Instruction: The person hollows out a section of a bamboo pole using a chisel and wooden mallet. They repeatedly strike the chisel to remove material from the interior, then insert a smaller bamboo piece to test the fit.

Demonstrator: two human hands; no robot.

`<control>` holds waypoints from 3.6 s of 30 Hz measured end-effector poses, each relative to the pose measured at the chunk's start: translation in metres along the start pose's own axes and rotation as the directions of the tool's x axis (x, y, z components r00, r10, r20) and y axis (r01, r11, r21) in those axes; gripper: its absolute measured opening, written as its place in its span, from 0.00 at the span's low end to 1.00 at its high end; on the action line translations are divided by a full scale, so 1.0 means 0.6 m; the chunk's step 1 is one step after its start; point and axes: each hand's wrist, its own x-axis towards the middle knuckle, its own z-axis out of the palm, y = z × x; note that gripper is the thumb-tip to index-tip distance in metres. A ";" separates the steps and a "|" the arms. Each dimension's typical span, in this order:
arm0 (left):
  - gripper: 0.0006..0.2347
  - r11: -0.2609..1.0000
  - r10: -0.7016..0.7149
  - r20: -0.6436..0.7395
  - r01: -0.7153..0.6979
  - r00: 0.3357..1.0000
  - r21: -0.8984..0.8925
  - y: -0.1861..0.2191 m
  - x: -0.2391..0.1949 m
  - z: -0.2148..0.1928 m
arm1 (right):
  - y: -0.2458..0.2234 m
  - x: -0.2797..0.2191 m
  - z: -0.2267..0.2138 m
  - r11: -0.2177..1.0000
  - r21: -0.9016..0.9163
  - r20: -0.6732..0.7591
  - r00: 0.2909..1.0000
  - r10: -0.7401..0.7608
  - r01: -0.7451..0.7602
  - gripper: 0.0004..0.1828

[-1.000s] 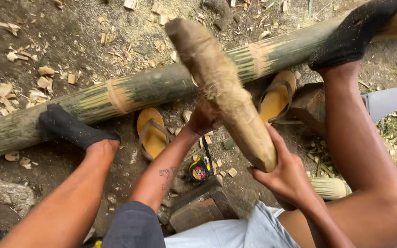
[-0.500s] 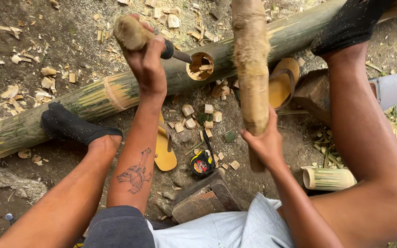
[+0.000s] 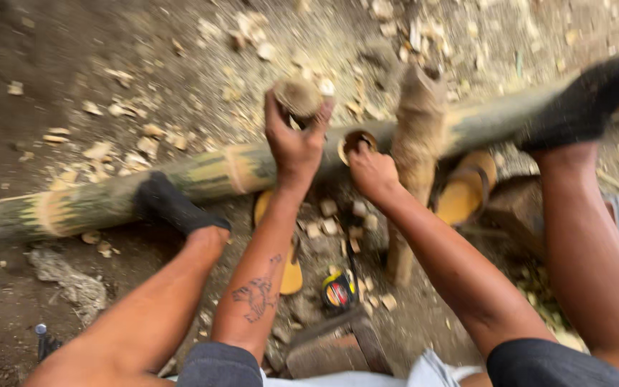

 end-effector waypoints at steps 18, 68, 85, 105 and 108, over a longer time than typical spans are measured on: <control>0.22 0.986 -0.021 0.026 0.016 0.999 0.165 -0.025 -0.004 -0.002 | 0.083 0.084 -0.034 0.959 0.160 0.175 0.950 -0.260 0.233 0.09; 0.24 0.998 0.066 -0.017 -0.066 0.998 -0.006 -0.093 -0.019 -0.006 | -0.015 0.039 -0.071 0.942 -0.325 0.175 0.984 -0.024 0.081 0.12; 0.29 0.997 0.078 -0.020 -0.077 0.997 0.025 -0.120 -0.028 0.019 | 0.027 0.015 -0.220 -0.030 0.921 -0.330 0.818 0.472 0.389 0.13; 0.23 0.995 0.098 -0.042 -0.098 0.994 0.011 -0.101 -0.007 0.023 | 0.070 -0.011 -0.111 0.902 -0.279 0.059 0.943 -0.327 0.330 0.11; 0.24 0.997 0.074 -0.065 -0.076 0.995 -0.026 -0.119 -0.001 0.021 | 0.082 -0.046 -0.088 0.902 -0.244 -0.181 0.897 -0.403 0.356 0.15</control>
